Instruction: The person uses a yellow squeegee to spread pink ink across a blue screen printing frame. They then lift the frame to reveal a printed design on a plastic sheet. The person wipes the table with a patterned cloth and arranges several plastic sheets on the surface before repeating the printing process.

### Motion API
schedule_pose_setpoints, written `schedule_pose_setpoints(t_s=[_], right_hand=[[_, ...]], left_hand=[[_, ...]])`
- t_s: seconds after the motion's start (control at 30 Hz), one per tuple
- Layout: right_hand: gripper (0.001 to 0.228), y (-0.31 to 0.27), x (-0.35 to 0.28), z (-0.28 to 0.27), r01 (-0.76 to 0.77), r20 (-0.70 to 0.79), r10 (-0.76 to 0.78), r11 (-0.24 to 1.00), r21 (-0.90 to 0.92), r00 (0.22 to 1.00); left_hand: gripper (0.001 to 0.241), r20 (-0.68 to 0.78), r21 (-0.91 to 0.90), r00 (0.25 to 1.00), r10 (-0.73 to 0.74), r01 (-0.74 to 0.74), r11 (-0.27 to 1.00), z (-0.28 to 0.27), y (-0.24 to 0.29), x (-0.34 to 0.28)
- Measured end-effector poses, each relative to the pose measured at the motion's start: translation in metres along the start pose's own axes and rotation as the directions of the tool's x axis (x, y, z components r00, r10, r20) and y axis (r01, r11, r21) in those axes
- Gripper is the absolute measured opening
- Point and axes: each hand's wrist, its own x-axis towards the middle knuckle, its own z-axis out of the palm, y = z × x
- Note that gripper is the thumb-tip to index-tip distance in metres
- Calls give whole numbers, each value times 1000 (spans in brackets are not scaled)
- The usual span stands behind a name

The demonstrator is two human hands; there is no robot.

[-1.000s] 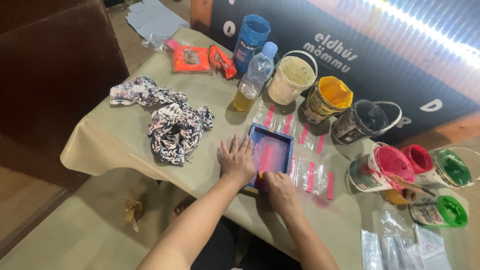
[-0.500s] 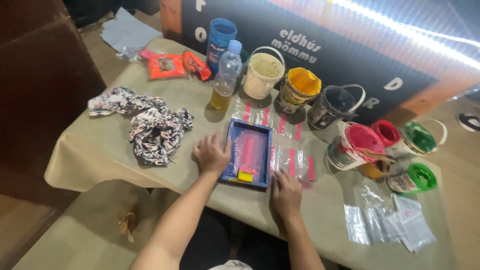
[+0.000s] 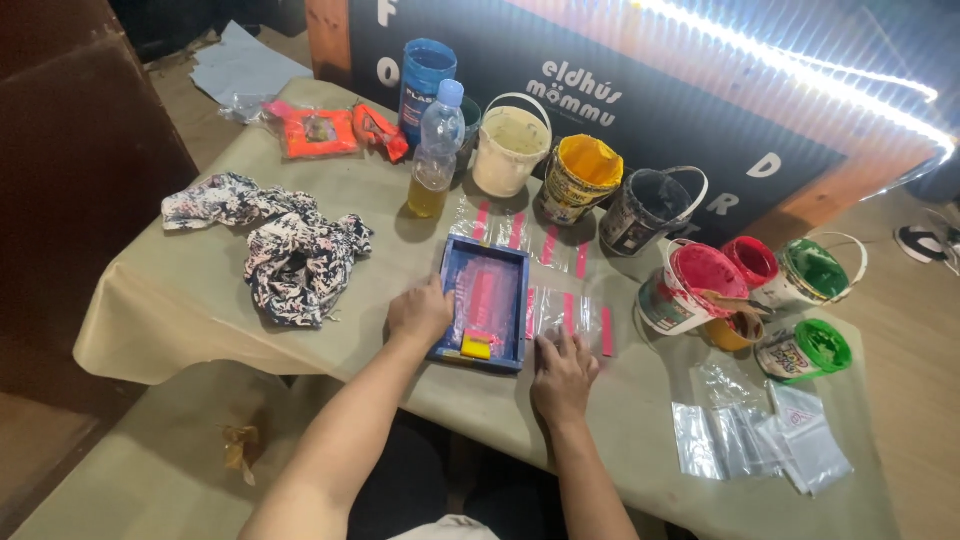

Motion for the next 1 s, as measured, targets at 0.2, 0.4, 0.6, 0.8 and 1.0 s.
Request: schedule_pose_setpoints(t_s=[0.2,0.4,0.6,0.8,1.0], right_hand=[[44,-4,3,-8,-34,95,29,998,57,995],[41,-2,0,-3,-10,59,8,999,32,998],[41,-5,0,-9,-12,58,10,999,42,998],[41,-3,0,-3,-13,30,12,999,44,999],[42,-2,0,1,-18,13,18,1000,12,1000]], left_hand=[[48,30,-57,999,36,-34,998,-33,16,-22],[52,32,-72,998,50,-48,996,-29,10,-17],[53,23,-104,998,60,-57,993,-32,10,-19],[51,6,-127,998,62,-61,990,-37,13,-24],[50,-8,-142,997,74,-75,987,-37,12,-25]])
